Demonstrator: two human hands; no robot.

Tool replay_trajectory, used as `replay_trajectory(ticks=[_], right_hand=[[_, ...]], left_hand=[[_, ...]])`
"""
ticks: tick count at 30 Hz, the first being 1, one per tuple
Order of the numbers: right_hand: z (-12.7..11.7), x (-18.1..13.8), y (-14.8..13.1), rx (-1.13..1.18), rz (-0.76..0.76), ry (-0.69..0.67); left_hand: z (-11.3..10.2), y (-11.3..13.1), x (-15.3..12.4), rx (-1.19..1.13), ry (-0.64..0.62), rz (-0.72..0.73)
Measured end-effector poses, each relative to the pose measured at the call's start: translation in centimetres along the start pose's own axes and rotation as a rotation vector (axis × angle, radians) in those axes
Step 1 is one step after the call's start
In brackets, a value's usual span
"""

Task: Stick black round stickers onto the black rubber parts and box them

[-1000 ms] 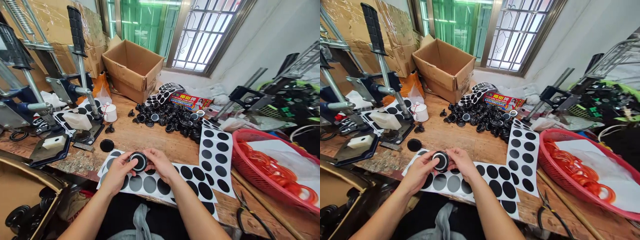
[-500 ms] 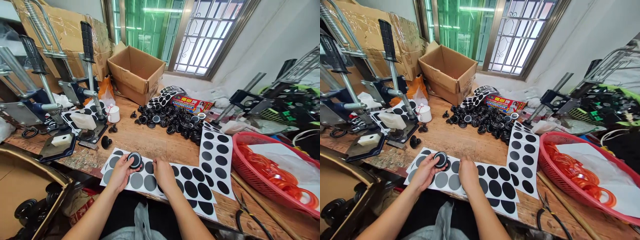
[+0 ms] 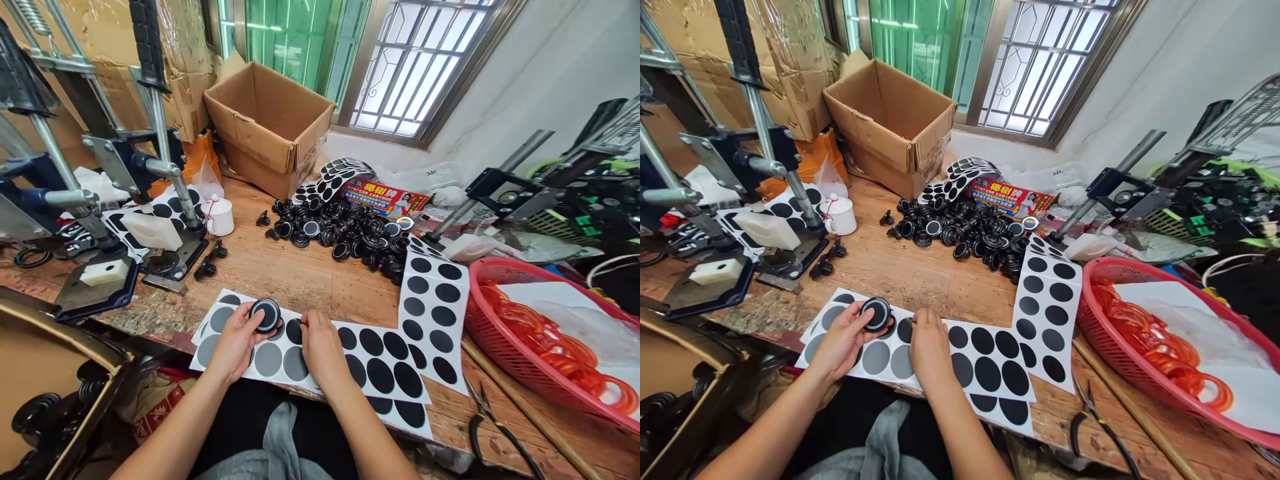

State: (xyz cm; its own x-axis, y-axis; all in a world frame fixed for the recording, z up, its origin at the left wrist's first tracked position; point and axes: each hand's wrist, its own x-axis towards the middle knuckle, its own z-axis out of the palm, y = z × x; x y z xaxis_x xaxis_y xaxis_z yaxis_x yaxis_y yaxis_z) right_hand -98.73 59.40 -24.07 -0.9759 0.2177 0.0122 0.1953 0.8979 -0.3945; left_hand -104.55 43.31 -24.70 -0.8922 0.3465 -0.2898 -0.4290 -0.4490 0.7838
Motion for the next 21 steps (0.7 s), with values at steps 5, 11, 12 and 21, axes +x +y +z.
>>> replay_trajectory(ticks=[5, 11, 12, 21], right_hand=[[-0.1, -0.8, 0.6, 0.208, -0.058, 0.033], [-2.9, -1.6, 3.2, 1.014, -0.047, -0.190], [-3.4, -1.7, 3.8, 1.218, 0.005, -0.169], [-6.3, -3.5, 2.1, 1.505, 0.305, 0.015]], left_hand=[[0.1, 0.1, -0.1, -0.001, 0.011, 0.001], [0.1, 0.0, 0.1, 0.019, 0.016, -0.005], [0.0, 0.0, 0.2, 0.023, 0.017, -0.009], [2.8, 1.3, -2.8, 0.015, -0.070, -0.057]])
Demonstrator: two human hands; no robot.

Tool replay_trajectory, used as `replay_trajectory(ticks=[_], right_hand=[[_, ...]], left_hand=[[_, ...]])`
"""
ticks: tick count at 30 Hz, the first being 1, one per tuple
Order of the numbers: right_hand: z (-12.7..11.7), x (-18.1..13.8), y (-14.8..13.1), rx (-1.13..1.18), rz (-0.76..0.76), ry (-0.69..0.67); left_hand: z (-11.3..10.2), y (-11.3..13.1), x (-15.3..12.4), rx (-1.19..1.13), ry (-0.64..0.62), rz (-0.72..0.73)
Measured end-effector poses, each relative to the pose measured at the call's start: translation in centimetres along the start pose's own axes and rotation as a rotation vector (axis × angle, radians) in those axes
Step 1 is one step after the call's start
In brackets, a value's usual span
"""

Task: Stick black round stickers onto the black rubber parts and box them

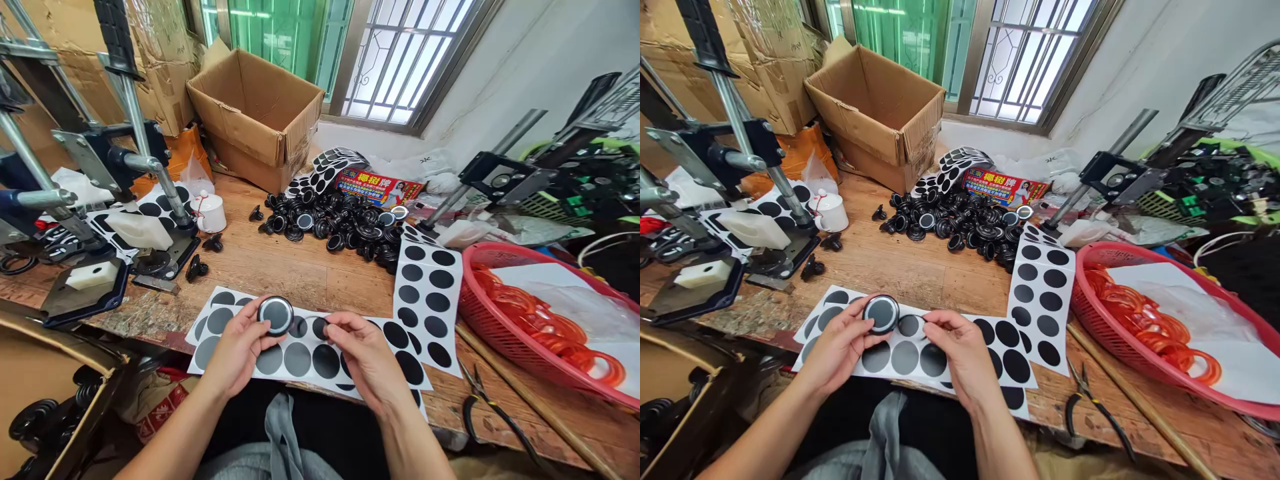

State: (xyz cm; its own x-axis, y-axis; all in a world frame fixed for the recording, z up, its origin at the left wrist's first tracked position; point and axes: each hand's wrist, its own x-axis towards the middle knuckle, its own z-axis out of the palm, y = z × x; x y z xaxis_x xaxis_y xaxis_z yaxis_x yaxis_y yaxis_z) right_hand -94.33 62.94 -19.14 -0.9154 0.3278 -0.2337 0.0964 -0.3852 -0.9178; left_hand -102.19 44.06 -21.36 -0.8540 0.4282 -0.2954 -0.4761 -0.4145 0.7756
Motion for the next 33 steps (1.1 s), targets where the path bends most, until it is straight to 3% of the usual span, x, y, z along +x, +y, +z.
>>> replay_trajectory(ticks=[4, 8, 33], right_hand=[[2.5, -0.7, -0.1, -0.023, 0.010, -0.006], [3.5, -0.8, 0.0, -0.089, -0.032, 0.024], [4.6, -1.2, -1.1, -0.226, -0.116, 0.049]], left_hand=[[2.0, 0.1, -2.2, 0.008, -0.104, -0.034], [2.5, -0.1, -3.1, -0.009, -0.097, -0.029], [2.5, 0.8, -3.7, 0.002, -0.067, -0.033]])
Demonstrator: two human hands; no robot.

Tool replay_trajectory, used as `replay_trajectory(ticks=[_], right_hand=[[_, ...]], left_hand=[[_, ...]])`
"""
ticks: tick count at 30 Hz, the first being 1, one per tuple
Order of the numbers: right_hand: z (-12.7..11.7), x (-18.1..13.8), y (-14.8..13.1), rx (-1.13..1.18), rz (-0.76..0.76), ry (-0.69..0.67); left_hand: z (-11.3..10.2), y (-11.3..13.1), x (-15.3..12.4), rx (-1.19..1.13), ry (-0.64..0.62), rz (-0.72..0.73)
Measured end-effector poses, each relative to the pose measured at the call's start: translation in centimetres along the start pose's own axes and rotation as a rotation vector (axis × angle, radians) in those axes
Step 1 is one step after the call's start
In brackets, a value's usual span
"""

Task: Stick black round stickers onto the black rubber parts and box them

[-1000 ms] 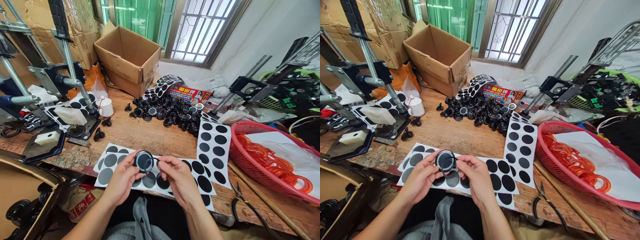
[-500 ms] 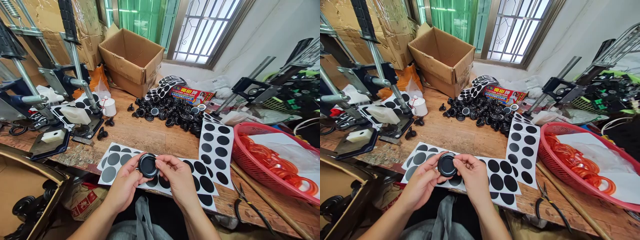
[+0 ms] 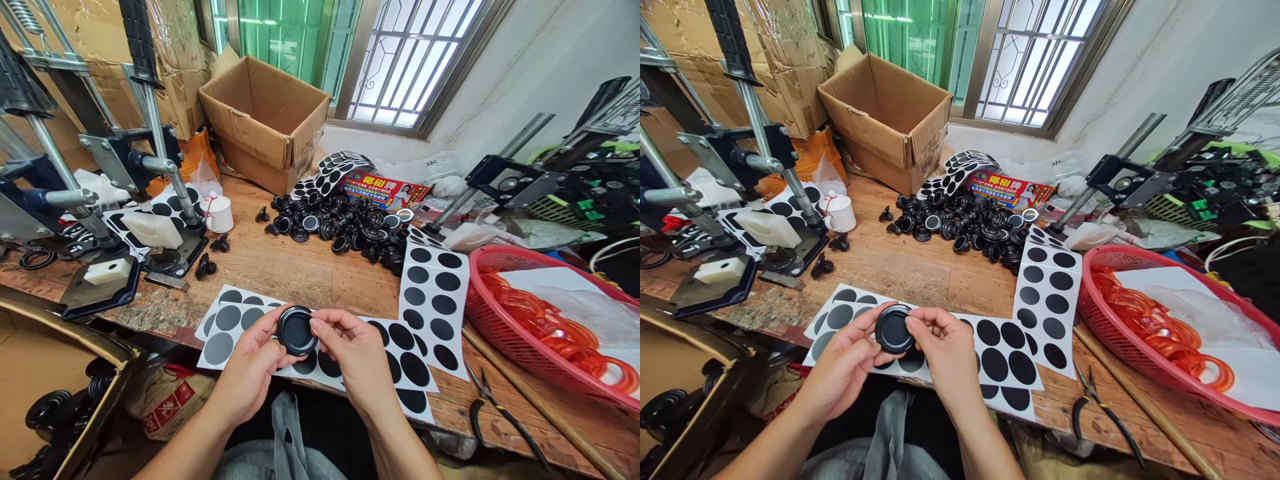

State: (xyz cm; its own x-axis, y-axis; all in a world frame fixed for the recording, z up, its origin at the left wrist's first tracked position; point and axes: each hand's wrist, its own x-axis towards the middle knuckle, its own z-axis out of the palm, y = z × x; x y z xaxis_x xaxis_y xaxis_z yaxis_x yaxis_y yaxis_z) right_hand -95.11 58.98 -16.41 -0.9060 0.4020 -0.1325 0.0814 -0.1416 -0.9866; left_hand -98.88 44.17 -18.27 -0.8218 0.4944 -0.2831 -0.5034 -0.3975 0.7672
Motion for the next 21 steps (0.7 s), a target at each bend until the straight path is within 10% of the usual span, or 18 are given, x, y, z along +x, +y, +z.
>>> replay_trajectory(ticks=[21], right_hand=[[0.15, -0.27, 0.18, 0.013, 0.050, -0.005]], left_hand=[[-0.23, -0.35, 0.17, 0.030, 0.022, 0.014]])
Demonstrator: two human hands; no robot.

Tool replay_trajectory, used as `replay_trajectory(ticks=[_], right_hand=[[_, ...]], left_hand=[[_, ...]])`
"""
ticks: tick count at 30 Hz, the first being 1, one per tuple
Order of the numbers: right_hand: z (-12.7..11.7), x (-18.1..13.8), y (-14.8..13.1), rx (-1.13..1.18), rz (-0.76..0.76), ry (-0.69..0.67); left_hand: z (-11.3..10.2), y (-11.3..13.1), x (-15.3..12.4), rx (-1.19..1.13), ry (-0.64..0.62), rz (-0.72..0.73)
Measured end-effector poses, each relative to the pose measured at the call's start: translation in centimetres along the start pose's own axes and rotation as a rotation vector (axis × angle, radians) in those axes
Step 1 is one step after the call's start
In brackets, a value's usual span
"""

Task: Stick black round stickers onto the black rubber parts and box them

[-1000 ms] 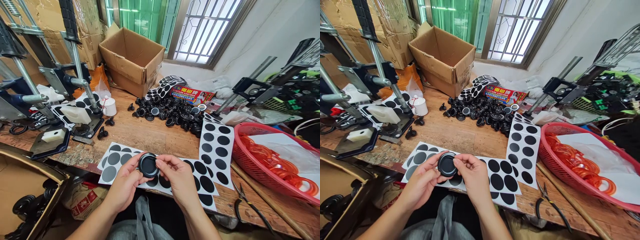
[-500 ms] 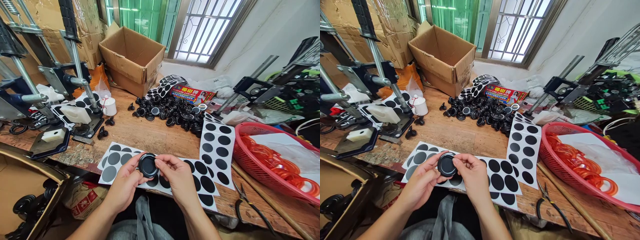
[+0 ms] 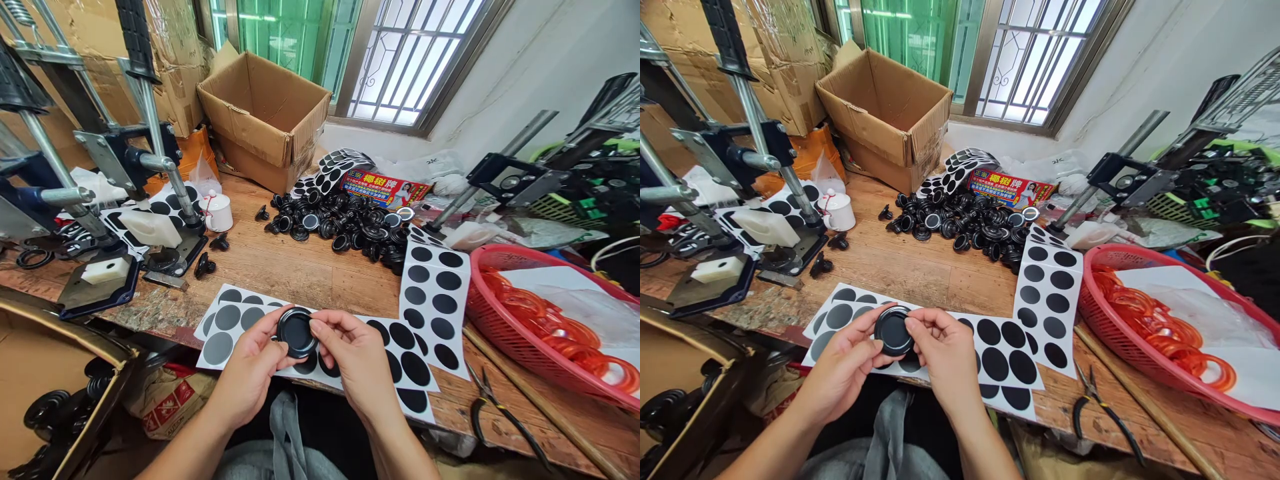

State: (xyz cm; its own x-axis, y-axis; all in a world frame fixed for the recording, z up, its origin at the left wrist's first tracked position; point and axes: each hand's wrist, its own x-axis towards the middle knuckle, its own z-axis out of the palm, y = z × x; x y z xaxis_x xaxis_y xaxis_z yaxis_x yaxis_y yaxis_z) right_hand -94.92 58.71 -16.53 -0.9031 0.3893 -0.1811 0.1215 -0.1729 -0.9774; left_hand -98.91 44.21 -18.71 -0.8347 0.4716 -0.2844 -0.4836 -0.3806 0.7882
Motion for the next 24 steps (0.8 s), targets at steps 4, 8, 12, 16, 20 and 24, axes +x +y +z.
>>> replay_trajectory(ticks=[4, 8, 12, 16, 20, 24], right_hand=[[0.05, -0.03, 0.00, -0.017, -0.007, -0.005], [0.14, -0.01, 0.04, -0.020, -0.022, -0.008], [0.26, -0.16, 0.04, -0.030, -0.026, 0.004], [0.41, -0.35, 0.05, -0.061, -0.035, 0.019], [0.40, -0.51, 0.23, -0.123, -0.099, 0.013], [0.18, -0.72, 0.53, -0.220, -0.192, 0.001]], left_hand=[[-0.22, -0.17, 0.06, 0.018, -0.009, 0.005], [-0.30, -0.17, 0.08, 0.017, -0.013, 0.003], [-0.09, 0.01, 0.01, 0.007, 0.005, -0.011], [-0.01, 0.08, -0.04, 0.003, 0.008, -0.014], [-0.18, -0.01, -0.01, 0.013, -0.003, -0.015], [-0.25, 0.05, -0.04, 0.016, -0.006, -0.019]])
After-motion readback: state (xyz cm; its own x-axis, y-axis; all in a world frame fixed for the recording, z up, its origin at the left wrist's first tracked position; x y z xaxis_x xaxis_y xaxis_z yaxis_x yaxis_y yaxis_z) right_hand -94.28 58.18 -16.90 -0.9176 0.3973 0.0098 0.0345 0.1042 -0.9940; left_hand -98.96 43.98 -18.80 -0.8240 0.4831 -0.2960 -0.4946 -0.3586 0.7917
